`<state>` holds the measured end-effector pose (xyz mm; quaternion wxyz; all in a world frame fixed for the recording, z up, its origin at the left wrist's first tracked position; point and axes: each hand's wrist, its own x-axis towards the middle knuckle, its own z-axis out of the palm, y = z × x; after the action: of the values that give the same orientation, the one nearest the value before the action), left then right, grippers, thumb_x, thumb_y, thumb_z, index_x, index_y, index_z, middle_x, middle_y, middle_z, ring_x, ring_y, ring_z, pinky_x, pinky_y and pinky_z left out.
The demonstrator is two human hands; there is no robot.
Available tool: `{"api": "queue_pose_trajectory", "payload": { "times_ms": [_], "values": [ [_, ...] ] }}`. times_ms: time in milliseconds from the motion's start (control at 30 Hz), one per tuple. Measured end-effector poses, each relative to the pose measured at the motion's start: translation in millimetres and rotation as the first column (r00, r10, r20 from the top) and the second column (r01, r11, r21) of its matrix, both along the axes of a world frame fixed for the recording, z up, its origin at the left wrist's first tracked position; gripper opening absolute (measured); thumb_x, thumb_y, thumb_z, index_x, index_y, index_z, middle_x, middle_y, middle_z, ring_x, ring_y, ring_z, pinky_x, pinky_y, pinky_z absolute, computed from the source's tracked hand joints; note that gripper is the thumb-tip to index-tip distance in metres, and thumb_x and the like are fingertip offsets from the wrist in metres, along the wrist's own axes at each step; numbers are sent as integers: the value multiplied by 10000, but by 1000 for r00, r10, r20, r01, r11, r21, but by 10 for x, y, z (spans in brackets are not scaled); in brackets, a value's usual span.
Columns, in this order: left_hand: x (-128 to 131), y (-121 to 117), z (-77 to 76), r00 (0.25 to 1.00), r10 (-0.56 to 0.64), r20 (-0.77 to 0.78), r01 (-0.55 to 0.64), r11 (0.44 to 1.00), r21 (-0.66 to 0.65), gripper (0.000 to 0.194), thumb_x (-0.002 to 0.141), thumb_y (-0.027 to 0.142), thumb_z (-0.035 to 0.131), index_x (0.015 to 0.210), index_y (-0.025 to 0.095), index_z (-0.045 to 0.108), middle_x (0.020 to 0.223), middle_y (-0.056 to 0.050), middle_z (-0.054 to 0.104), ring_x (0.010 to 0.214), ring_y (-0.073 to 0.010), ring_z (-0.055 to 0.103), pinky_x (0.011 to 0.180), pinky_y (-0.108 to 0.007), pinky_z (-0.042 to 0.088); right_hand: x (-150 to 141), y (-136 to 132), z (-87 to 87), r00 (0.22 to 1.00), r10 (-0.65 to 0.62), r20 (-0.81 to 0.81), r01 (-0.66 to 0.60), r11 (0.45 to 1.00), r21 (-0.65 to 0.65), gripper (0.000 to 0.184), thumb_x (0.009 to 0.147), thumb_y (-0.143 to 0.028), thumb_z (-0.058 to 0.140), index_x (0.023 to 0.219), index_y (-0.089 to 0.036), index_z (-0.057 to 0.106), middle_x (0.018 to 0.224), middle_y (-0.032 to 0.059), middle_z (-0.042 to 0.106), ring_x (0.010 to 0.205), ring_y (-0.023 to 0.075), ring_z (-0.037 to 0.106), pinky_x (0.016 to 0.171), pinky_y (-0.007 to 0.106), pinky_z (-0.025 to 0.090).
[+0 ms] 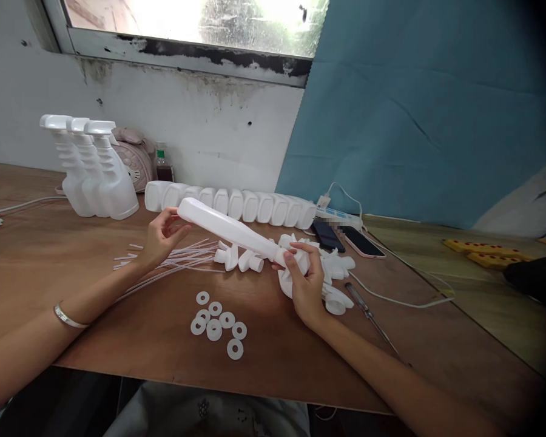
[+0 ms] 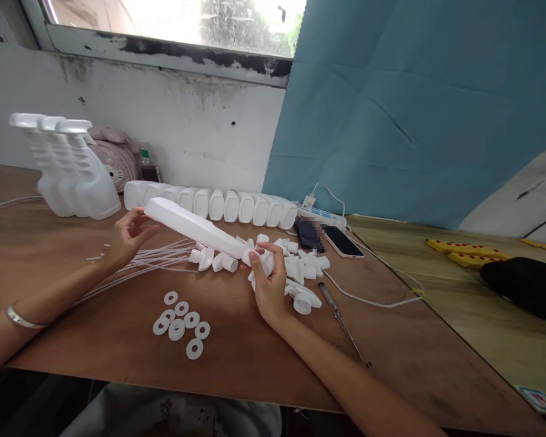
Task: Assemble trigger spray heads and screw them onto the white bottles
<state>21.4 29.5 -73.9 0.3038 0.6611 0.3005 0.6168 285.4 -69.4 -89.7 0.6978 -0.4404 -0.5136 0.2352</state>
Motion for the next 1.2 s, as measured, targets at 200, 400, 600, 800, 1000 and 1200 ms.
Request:
{"api": "queue_pose_trajectory", "payload": {
  "times_ms": [200, 400, 600, 800, 1000, 1200],
  "values": [
    [-30, 31, -15, 997, -62, 55, 60, 997, 41, 330, 695, 383, 693, 786, 188, 443, 801, 1, 511, 786, -132, 511, 696, -226, 434, -31, -29, 0, 999, 50, 21, -50, 999, -12, 201, 792, -353, 607, 947, -242, 545, 888, 10, 485, 750, 161, 557, 619, 345, 585],
    [-49, 88, -36, 995, -22, 102, 16, 998, 58, 360, 779, 477, 588, 698, 178, 406, 925, -33, 544, 730, -119, 492, 589, -216, 400, -25, -32, -7, 998, 52, 28, -51, 998, -23, 205, 793, -366, 601, 948, -244, 546, 880, 8, 490, 732, 159, 545, 608, 345, 579],
    [-26, 31, 35, 997, 49, 68, -55, 994, 93, 199, 750, 345, 662, 765, 173, 563, 981, -41, 589, 878, -156, 537, 690, -243, 450, -11, -19, -22, 999, 48, 22, -48, 998, -40, 214, 796, -366, 597, 960, -239, 541, 863, 6, 493, 726, 157, 552, 614, 346, 579],
    [-37, 24, 54, 996, 38, 78, -45, 996, 80, 267, 722, 319, 695, 933, 206, 575, 725, 26, 582, 579, -97, 549, 507, -218, 484, -22, -23, -22, 998, 50, 27, -50, 998, -25, 216, 783, -362, 610, 945, -243, 532, 878, 6, 497, 755, 163, 553, 614, 342, 576],
    [-1, 34, 34, 991, 21, 133, -22, 1000, 10, 271, 704, 309, 706, 913, 204, 571, 741, 15, 626, 587, -121, 625, 554, -252, 564, -22, -30, -25, 998, 46, 44, -45, 999, -22, 218, 785, -371, 605, 947, -248, 527, 876, 13, 497, 754, 171, 556, 577, 330, 569],
    [9, 38, 23, 987, 15, 161, -8, 999, -41, 272, 675, 289, 727, 868, 195, 559, 843, -3, 634, 541, -115, 638, 562, -251, 577, -27, -46, -11, 997, 51, 50, -50, 999, -18, 212, 793, -372, 599, 953, -253, 526, 874, 7, 502, 709, 160, 573, 592, 331, 559]
  ]
}}
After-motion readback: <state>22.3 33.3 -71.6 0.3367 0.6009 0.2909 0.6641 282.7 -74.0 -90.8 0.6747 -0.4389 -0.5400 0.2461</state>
